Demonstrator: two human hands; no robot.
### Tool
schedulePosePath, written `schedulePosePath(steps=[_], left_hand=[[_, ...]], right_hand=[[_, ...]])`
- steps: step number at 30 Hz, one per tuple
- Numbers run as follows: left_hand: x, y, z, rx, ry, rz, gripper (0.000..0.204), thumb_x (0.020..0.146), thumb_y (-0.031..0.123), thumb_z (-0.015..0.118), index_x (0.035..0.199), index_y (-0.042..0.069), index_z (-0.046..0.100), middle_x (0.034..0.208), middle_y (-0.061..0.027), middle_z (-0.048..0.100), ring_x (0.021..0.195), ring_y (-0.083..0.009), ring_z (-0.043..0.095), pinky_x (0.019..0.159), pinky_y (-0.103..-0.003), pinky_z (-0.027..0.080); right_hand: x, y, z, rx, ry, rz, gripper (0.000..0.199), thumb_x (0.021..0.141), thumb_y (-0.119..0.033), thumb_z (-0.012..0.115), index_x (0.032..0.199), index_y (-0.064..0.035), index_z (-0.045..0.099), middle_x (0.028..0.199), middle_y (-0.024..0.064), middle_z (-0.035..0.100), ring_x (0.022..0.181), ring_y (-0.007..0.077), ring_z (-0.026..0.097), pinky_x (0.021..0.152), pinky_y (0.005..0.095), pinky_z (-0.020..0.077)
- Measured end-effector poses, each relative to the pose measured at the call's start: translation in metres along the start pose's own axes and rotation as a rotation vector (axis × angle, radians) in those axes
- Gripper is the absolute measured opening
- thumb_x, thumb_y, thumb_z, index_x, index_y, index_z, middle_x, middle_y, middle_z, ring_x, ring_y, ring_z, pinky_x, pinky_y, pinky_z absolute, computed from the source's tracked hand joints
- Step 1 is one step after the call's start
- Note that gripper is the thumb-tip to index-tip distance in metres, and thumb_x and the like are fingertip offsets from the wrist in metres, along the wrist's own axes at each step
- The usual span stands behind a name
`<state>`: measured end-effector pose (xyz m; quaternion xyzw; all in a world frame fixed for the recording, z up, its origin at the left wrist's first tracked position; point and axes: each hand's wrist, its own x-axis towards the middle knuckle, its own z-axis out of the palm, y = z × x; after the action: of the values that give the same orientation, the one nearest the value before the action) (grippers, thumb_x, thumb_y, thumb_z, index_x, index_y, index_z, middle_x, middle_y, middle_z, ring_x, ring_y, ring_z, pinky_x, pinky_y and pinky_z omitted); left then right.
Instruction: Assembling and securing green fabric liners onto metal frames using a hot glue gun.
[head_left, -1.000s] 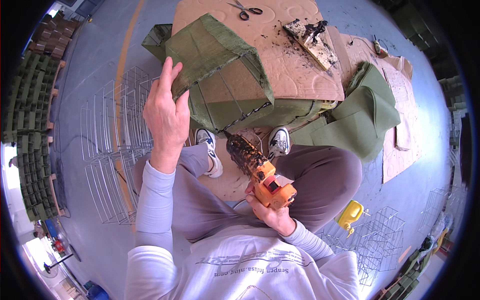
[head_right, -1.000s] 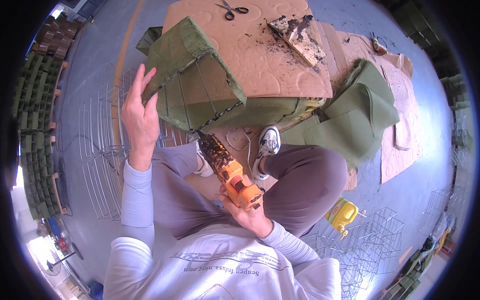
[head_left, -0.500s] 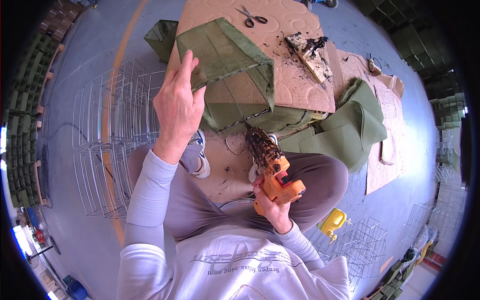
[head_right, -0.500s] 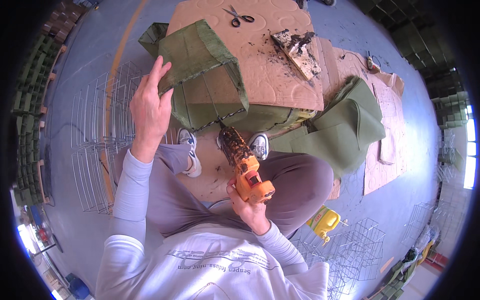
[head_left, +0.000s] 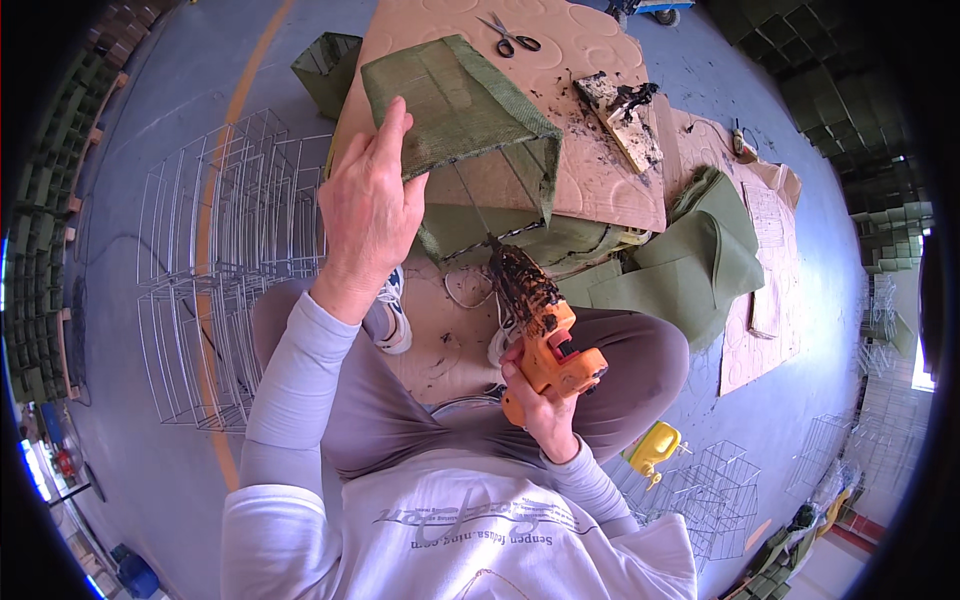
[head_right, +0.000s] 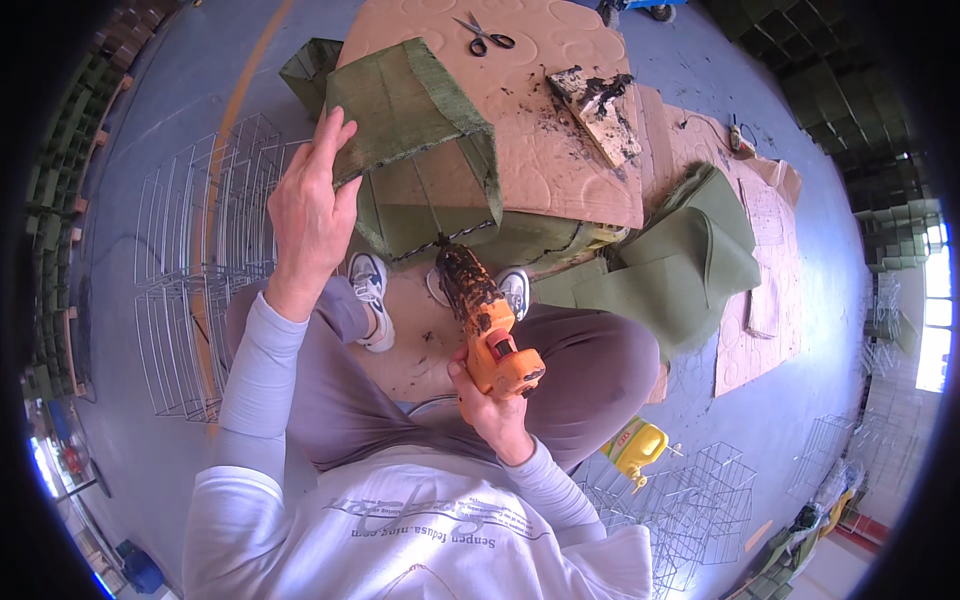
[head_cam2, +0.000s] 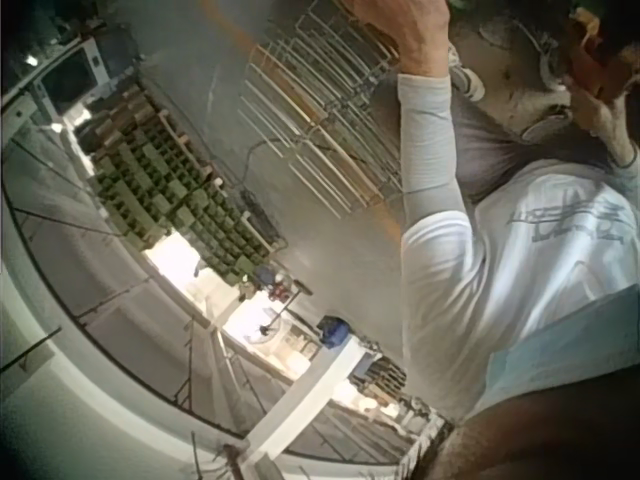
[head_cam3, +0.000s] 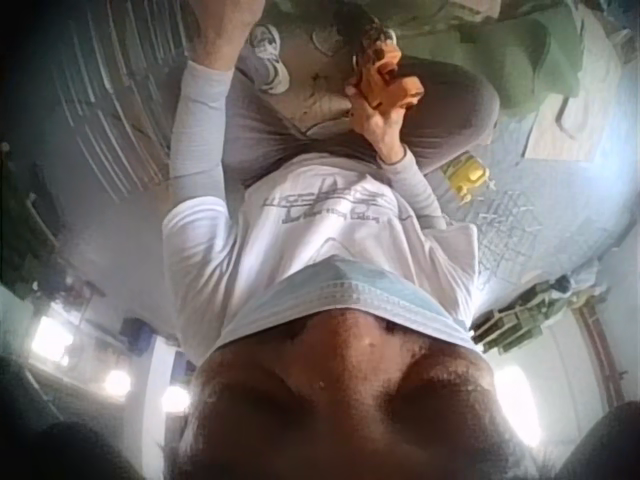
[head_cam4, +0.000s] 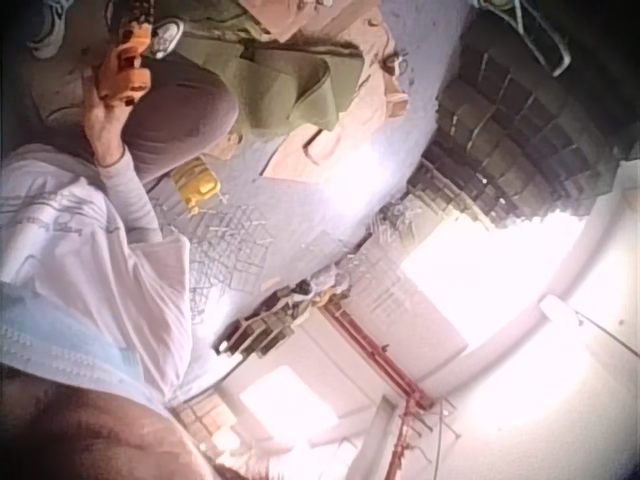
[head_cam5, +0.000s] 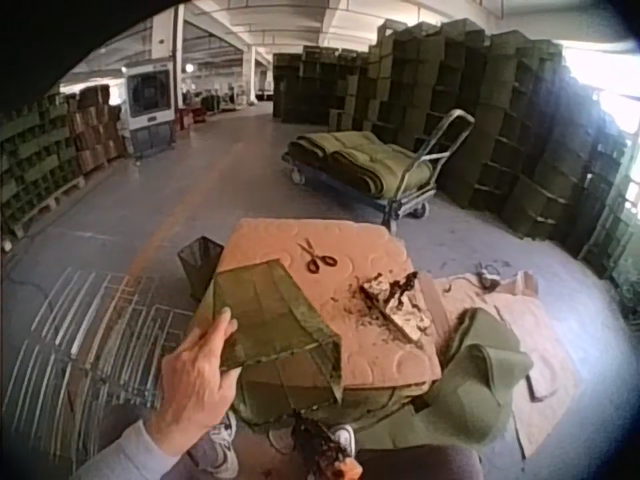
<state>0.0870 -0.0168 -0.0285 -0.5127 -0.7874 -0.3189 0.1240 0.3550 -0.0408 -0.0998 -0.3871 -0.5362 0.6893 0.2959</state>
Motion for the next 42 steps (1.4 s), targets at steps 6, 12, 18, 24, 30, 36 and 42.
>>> schedulePosePath(steps=[6,12,18,24,30,36,42], left_hand=[[-0.001,0.0,0.001,0.029,0.018,0.052,0.073,0.072,0.004,0.077,0.138,-0.003,0.046,0.117,-0.0103,0.068,0.097,-0.0257,0.064,0.08,-0.036,0.054],[-0.003,0.002,0.0,-0.036,-0.037,-0.037,0.075,0.075,-0.002,0.071,0.144,0.004,0.042,0.125,-0.0071,0.066,0.107,-0.0296,0.064,0.086,-0.038,0.055],[-0.004,0.0,0.001,-0.042,-0.021,-0.018,0.075,0.074,-0.002,0.071,0.143,0.003,0.042,0.125,-0.0075,0.066,0.102,-0.0291,0.065,0.083,-0.038,0.055],[-0.003,0.001,0.0,-0.041,-0.025,-0.014,0.074,0.074,-0.001,0.071,0.143,0.002,0.042,0.124,-0.0083,0.066,0.101,-0.0291,0.065,0.083,-0.038,0.055],[-0.003,-0.001,0.002,-0.048,-0.001,-0.026,0.073,0.075,0.0,0.071,0.142,0.002,0.044,0.124,-0.0077,0.066,0.099,-0.0289,0.065,0.083,-0.038,0.055],[0.0,0.0,-0.002,0.003,-0.011,0.028,0.071,0.073,0.006,0.076,0.136,-0.008,0.046,0.114,-0.0147,0.069,0.095,-0.0262,0.065,0.077,-0.035,0.056],[0.001,0.0,-0.001,0.001,0.011,0.025,0.07,0.074,0.007,0.077,0.136,-0.008,0.047,0.113,-0.0151,0.069,0.095,-0.0258,0.065,0.077,-0.035,0.056]], right_hand=[[-0.002,0.002,-0.004,-0.069,0.009,-0.009,0.022,0.087,-0.001,0.068,0.107,-0.0039,0.059,0.092,0.0015,0.061,0.075,0.0095,0.058,0.066,0.0255,0.0483],[-0.005,0.002,-0.003,-0.04,0.006,-0.012,0.022,0.087,-0.002,0.068,0.107,-0.0036,0.059,0.095,0.0023,0.061,0.084,0.0104,0.059,0.074,0.0258,0.0482],[0.001,-0.009,0.002,-0.063,0.044,0.012,0.021,0.086,0.0,0.067,0.105,-0.0036,0.059,0.094,0.002,0.06,0.082,0.0099,0.058,0.072,0.0251,0.0478],[-0.004,-0.009,-0.001,-0.038,0.04,0.025,0.019,0.085,0.002,0.067,0.102,-0.0037,0.059,0.091,0.0012,0.06,0.079,0.0092,0.057,0.069,0.0247,0.0471],[-0.007,-0.006,-0.006,-0.058,0.038,-0.017,0.022,0.084,0.004,0.067,0.104,-0.003,0.058,0.093,0.0017,0.06,0.08,0.0098,0.057,0.071,0.025,0.0475],[-0.006,-0.013,-0.007,0.015,0.067,-0.011,0.022,0.085,0.005,0.065,0.105,-0.0021,0.057,0.096,0.0019,0.06,0.087,0.0109,0.058,0.078,0.0253,0.0476],[-0.004,-0.007,-0.005,0.035,0.066,-0.021,0.024,0.085,0.007,0.064,0.106,-0.0022,0.056,0.096,0.0026,0.06,0.089,0.012,0.058,0.079,0.0258,0.0478]])
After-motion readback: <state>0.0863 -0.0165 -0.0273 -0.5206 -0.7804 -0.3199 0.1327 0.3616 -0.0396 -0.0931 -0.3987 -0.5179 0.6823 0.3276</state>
